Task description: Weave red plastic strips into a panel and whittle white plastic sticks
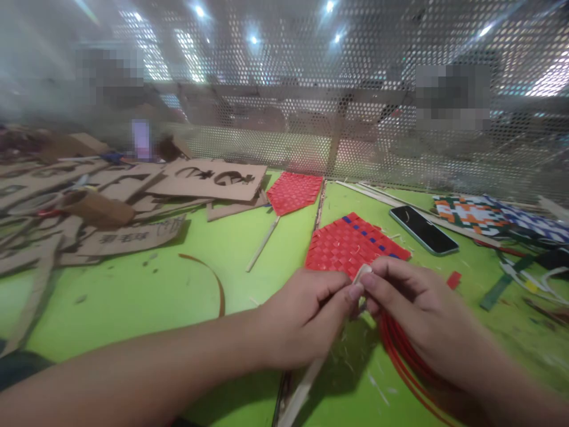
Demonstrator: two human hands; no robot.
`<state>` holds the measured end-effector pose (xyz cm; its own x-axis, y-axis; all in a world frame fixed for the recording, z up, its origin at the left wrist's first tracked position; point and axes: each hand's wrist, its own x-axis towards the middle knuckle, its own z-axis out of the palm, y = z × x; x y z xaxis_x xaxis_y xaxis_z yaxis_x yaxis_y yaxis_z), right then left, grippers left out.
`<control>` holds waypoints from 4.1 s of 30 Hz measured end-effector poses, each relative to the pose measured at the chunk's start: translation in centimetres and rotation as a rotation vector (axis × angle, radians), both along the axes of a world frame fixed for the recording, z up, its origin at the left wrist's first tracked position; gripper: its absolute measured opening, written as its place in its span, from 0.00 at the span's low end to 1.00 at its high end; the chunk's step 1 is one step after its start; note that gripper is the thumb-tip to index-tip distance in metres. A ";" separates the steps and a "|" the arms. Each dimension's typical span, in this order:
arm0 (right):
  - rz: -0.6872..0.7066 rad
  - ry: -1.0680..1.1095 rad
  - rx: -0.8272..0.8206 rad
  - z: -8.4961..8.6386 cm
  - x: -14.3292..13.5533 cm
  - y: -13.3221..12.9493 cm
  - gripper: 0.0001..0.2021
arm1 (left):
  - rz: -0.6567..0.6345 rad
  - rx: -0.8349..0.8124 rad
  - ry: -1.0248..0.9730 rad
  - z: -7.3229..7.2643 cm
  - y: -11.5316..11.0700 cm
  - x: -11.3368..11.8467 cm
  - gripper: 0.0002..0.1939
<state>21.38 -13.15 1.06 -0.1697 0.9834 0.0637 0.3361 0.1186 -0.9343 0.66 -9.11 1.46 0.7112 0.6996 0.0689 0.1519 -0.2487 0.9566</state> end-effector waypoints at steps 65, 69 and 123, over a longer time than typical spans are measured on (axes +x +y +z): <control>0.461 -0.519 0.520 1.8 2.0 -2.0 0.09 | 0.289 -0.190 -0.175 -0.1 2.9 -0.7 0.25; 0.473 -0.619 0.457 1.5 1.5 -1.5 0.12 | 0.235 -0.284 -0.213 -0.3 3.0 -0.7 0.25; 0.535 -0.817 0.284 0.1 -0.1 -1.9 0.07 | 0.028 -0.360 -0.165 -1.0 2.4 -0.8 0.20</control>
